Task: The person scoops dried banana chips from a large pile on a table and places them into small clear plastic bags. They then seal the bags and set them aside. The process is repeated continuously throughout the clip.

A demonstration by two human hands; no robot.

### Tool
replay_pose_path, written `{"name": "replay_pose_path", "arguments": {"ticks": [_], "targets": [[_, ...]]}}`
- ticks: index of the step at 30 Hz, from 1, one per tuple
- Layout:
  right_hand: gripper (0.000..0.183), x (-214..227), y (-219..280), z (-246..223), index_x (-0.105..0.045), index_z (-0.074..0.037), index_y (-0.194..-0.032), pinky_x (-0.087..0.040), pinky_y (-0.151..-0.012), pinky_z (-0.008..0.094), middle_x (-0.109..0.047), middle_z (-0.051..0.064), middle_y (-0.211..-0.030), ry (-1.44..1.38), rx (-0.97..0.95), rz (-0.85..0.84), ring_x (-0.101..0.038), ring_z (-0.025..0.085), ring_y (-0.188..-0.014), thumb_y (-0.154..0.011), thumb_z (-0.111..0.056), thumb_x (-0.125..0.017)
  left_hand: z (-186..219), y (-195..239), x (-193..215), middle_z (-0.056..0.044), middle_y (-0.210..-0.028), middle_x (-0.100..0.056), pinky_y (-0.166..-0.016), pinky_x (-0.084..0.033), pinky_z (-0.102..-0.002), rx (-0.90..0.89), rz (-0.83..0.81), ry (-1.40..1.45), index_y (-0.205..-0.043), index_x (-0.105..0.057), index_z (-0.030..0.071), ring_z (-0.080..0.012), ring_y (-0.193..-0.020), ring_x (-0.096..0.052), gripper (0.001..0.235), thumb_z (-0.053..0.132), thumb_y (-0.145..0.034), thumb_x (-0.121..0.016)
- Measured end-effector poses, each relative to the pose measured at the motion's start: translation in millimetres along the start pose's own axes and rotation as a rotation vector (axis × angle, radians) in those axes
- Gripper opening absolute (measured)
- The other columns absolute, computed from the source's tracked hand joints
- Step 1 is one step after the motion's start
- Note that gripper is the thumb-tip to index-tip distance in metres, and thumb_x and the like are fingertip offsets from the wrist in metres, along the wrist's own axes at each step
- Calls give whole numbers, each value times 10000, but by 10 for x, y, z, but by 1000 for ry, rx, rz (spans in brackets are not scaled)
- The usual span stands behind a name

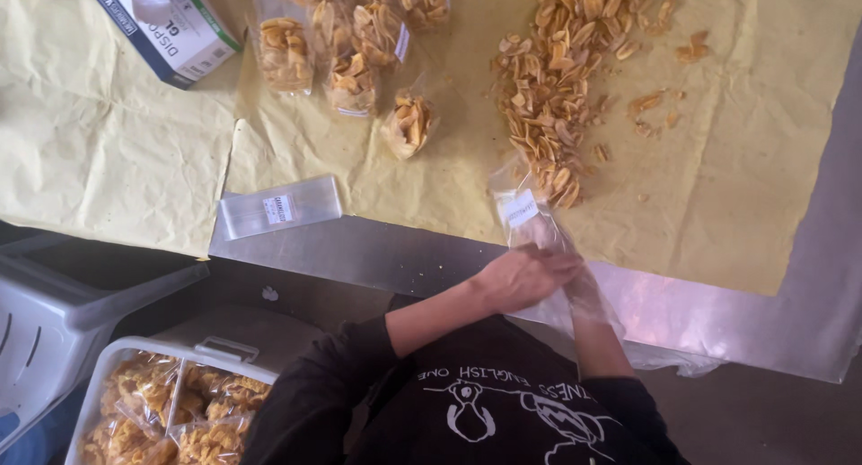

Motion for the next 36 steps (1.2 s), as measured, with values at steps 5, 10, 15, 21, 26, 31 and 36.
{"name": "replay_pose_path", "arguments": {"ticks": [5, 10, 15, 21, 26, 31, 36], "targets": [[460, 145, -325, -29, -595, -44, -1385, -516, -968, 407, -659, 111, -1289, -180, -2, 240, -634, 251, -1160, -1005, -296, -529, -321, 22, -80, 14, -1495, -563, -924, -605, -371, 6, 2, -83, -1248, -702, 92, -184, -968, -725, 392, 22, -872, -620], [483, -82, -139, -191, -582, -24, -1380, -519, -975, 436, -648, 143, -1299, -12, 108, 237, -631, 277, -1171, -1013, -337, -546, -3, -54, -300, 72, -1558, -530, -798, -605, -279, -63, -18, 28, -1296, -691, 180, -156, -983, -715, 319, 70, -1009, -608], [516, -149, -173, -370, -569, -4, -1376, -522, -982, 466, -637, 175, -1309, -12, 107, 201, -628, 303, -1182, -1021, -379, -562, -141, -10, -339, 72, -1549, -524, -767, -596, -242, -40, 60, -18, -1364, -663, 174, -117, -1072, -718, 534, 39, -853, -592], [563, -273, 136, -577, -554, 20, -1370, -526, -990, 502, -624, 214, -1321, 153, 41, 5, -625, 333, -1195, -1031, -428, -581, -3, -100, -354, 20, -1526, -549, -892, -626, -288, -41, 71, 189, -1364, -644, 109, -160, -1063, -729, 541, 16, -833, -593], [608, 478, 433, -414, -541, 40, -1366, -529, -996, 532, -613, 246, -1330, -105, -372, -471, -622, 359, -1206, -1038, -470, -598, -273, -34, 118, -3, -1375, -658, -745, -604, -333, 374, 40, 133, -1219, -723, 76, -212, -842, -729, 406, -3, -836, -613], [752, 1167, 167, 262, -563, 15, -1359, -544, -927, 508, -696, 227, -1252, -232, -722, -110, -669, 370, -1160, -970, -628, -539, -525, -119, 564, -32, -1326, -668, -809, -578, -384, 527, 149, 39, -1218, -700, 15, -235, -871, -728, 464, -19, -763, -619], [1012, 906, -715, 320, -585, 26, -1355, -597, -895, 458, -693, 196, -1260, -483, -953, -119, -681, 319, -1170, -885, -836, -338, -678, -191, 875, -60, -1376, -652, -780, -548, -370, 573, 229, 50, -1287, -678, 7, -233, -880, -717, 583, -37, -710, -608]]}}
Point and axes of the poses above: each hand's wrist, its own y-axis away from the middle knuckle, its own x-axis out of the back of the hand, z = x × y, the point moved 1 cm from there along -y, towards the middle knuckle
